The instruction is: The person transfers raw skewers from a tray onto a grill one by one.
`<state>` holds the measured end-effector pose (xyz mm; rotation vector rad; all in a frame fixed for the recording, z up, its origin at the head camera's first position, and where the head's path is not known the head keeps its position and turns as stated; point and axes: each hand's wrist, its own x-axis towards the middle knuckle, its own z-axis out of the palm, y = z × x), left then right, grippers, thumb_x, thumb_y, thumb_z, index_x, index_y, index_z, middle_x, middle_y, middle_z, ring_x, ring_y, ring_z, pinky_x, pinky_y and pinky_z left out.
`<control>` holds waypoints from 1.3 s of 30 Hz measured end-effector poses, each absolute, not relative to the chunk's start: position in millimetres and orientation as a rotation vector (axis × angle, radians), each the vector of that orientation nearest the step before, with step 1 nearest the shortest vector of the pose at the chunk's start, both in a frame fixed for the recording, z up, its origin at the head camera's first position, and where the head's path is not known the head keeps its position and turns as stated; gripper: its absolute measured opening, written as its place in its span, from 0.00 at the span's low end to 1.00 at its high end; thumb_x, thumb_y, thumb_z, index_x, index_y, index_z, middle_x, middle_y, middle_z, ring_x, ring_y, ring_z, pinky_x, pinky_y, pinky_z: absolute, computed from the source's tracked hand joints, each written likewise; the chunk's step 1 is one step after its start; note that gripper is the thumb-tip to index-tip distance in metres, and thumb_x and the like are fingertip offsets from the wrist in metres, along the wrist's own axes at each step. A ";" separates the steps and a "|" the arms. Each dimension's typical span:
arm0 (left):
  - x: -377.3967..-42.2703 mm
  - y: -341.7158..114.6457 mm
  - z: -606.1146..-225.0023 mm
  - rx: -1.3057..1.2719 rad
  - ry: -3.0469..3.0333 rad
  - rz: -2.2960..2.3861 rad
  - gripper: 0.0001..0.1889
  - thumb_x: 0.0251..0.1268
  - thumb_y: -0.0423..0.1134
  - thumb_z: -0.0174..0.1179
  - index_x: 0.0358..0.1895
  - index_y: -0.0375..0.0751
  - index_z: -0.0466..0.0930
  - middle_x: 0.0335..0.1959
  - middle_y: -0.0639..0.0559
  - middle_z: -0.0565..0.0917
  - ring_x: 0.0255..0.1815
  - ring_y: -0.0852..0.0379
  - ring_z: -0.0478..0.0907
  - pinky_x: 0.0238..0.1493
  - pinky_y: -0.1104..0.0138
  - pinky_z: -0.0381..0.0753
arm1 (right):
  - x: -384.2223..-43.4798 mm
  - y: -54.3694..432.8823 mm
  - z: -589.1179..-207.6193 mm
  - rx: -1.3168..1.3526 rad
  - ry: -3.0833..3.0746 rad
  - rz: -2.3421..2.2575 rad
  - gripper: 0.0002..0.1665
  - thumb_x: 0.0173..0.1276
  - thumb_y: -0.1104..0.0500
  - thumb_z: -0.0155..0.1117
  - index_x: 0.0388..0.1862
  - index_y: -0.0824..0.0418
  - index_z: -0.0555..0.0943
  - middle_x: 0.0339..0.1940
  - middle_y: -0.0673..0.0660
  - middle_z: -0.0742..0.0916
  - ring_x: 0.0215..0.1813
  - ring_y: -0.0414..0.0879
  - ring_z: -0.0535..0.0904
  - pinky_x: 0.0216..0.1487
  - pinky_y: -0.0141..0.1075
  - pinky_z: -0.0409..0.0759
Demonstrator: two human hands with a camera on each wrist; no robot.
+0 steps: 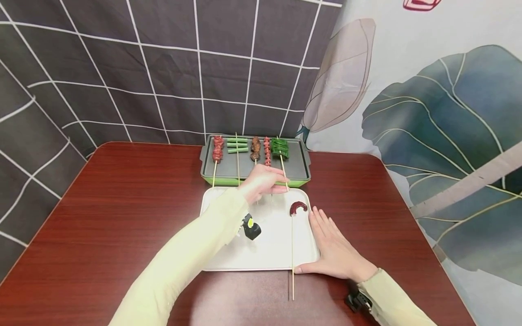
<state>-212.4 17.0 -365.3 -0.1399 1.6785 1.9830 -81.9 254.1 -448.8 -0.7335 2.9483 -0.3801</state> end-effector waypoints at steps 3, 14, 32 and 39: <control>-211.8 15.6 -364.0 -0.140 1.682 1.971 0.22 0.69 0.24 0.62 0.66 0.25 0.75 0.53 0.36 0.85 0.52 0.42 0.84 0.44 0.67 0.88 | -81.8 254.5 -449.2 -0.726 2.941 -0.389 0.85 0.45 0.12 0.62 0.81 0.72 0.47 0.83 0.68 0.50 0.82 0.61 0.43 0.79 0.60 0.50; -206.6 12.2 -361.6 -0.108 1.738 1.899 0.25 0.70 0.27 0.63 0.69 0.29 0.72 0.55 0.37 0.84 0.46 0.44 0.87 0.42 0.66 0.89 | -82.0 254.9 -449.6 -0.716 2.936 -0.391 0.85 0.45 0.12 0.62 0.82 0.71 0.47 0.83 0.68 0.50 0.82 0.61 0.43 0.79 0.59 0.50; -190.8 -0.7 -349.5 0.022 1.836 1.883 0.23 0.69 0.34 0.67 0.64 0.31 0.79 0.51 0.40 0.87 0.45 0.44 0.88 0.42 0.64 0.89 | -81.9 253.9 -448.4 -0.715 2.932 -0.410 0.85 0.46 0.13 0.62 0.82 0.71 0.48 0.83 0.67 0.50 0.82 0.61 0.42 0.79 0.59 0.50; -168.8 -3.1 -342.0 0.102 1.826 1.893 0.16 0.68 0.35 0.67 0.57 0.33 0.84 0.47 0.45 0.88 0.42 0.48 0.88 0.44 0.62 0.89 | -82.7 254.7 -449.8 -0.722 2.936 -0.407 0.85 0.46 0.13 0.62 0.81 0.72 0.48 0.83 0.68 0.50 0.82 0.62 0.43 0.79 0.60 0.51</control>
